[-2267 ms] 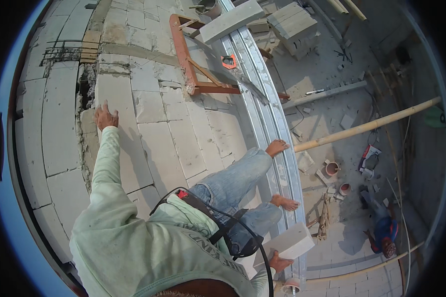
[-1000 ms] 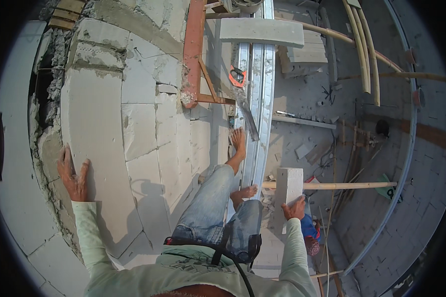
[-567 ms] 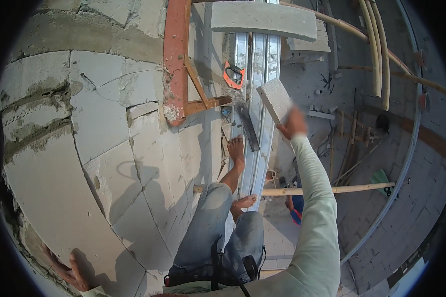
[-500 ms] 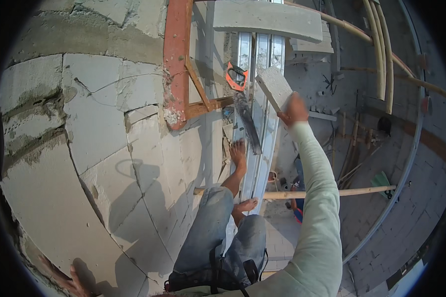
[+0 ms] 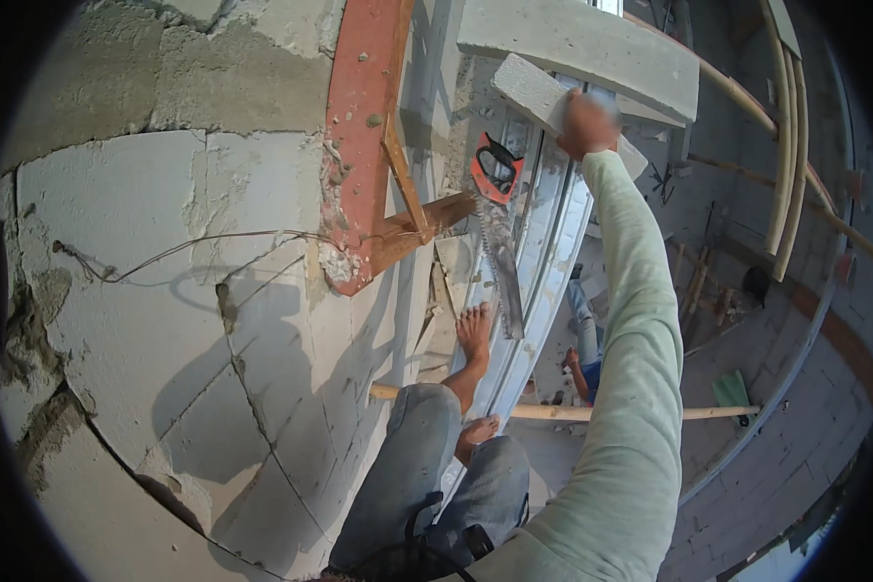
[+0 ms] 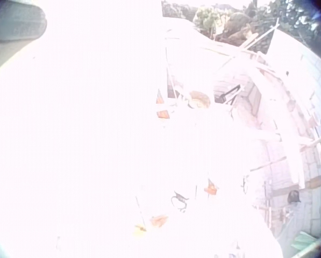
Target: The person hammers a wall block with a hammer, fits block pieces into place on the wall, and applies mortar with a trowel while holding a wooden board against the structure.
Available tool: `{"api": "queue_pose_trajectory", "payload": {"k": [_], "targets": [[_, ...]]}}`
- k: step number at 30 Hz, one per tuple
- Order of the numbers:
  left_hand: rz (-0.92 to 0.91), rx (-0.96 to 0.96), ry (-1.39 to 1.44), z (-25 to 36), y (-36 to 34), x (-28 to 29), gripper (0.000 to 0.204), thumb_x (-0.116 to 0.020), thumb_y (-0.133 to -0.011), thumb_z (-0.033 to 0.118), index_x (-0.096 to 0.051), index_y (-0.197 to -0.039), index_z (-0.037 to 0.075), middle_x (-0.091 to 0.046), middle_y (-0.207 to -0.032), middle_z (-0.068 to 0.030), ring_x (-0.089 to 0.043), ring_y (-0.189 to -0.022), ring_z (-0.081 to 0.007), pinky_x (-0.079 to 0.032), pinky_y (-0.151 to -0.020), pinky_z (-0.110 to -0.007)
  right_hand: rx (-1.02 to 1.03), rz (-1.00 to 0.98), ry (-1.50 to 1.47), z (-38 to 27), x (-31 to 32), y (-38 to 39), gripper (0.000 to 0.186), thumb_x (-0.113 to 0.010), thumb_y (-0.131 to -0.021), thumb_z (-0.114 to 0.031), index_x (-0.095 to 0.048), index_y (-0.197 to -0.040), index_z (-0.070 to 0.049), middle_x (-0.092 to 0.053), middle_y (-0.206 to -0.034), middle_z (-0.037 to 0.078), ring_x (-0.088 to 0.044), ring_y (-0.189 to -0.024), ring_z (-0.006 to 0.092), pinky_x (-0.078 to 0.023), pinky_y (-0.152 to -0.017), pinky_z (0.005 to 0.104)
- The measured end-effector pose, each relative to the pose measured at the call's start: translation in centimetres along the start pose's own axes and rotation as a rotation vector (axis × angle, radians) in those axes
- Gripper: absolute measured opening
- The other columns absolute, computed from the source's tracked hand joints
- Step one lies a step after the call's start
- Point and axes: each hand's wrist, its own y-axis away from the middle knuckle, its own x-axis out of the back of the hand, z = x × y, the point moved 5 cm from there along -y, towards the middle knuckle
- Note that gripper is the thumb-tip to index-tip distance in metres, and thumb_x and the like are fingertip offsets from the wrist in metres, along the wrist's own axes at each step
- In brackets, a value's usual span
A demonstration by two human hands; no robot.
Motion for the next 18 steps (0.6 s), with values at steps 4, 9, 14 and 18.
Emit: {"api": "queue_pose_trajectory", "payload": {"k": [4,9,14,18], "targets": [[0.006,0.001,-0.027,-0.1,-0.7,-1.0,0.071,-0.063,-0.087,0.032,-0.032,-0.143,0.000,-0.031,-0.143,-0.0219,-0.033,-0.132,-0.0362,-0.027,-0.110,-0.047,-0.025,0.078,-0.021,0.7,-1.3,-1.7,0.094,-0.077,-0.062,-0.026,-0.027,-0.140,-0.013,-0.054,-0.116,0.019,-0.053,-0.111,0.0394,-0.043,-0.092,0.0557],[0.045,0.009,-0.049,-0.4,-0.6,-3.0,0.072,-0.062,-0.087,0.033,-0.032,-0.143,0.000,-0.031,-0.143,-0.0223,-0.033,-0.132,-0.0364,-0.026,-0.110,-0.047,0.002,0.051,0.019,1.2,-1.8,-2.1,0.108,-0.080,-0.063,-0.028,-0.015,-0.148,-0.014,-0.046,-0.128,0.018,-0.045,-0.121,0.0388,-0.038,-0.095,0.0629],[0.050,-0.038,-0.072,-2.8,-2.7,-3.3,0.072,-0.062,-0.088,0.034,-0.031,-0.143,-0.001,-0.030,-0.144,-0.0226,-0.033,-0.132,-0.0365,-0.026,-0.111,-0.047,-0.031,0.175,0.062,-0.2,0.6,0.2,0.103,-0.080,-0.068,-0.036,-0.018,-0.147,-0.012,-0.041,-0.135,0.016,-0.037,-0.129,0.0371,-0.032,-0.100,0.0668],[0.029,-0.096,-0.086,-3.1,-4.3,-6.9,0.073,-0.062,-0.088,0.035,-0.031,-0.143,-0.001,-0.030,-0.144,-0.0229,-0.033,-0.132,-0.0367,-0.026,-0.111,-0.047,-0.082,0.297,-0.012,1.2,-1.5,4.6,0.092,-0.076,-0.075,-0.037,-0.022,-0.145,-0.011,-0.035,-0.141,0.016,-0.029,-0.135,0.0372,-0.025,-0.106,0.0630]]}}
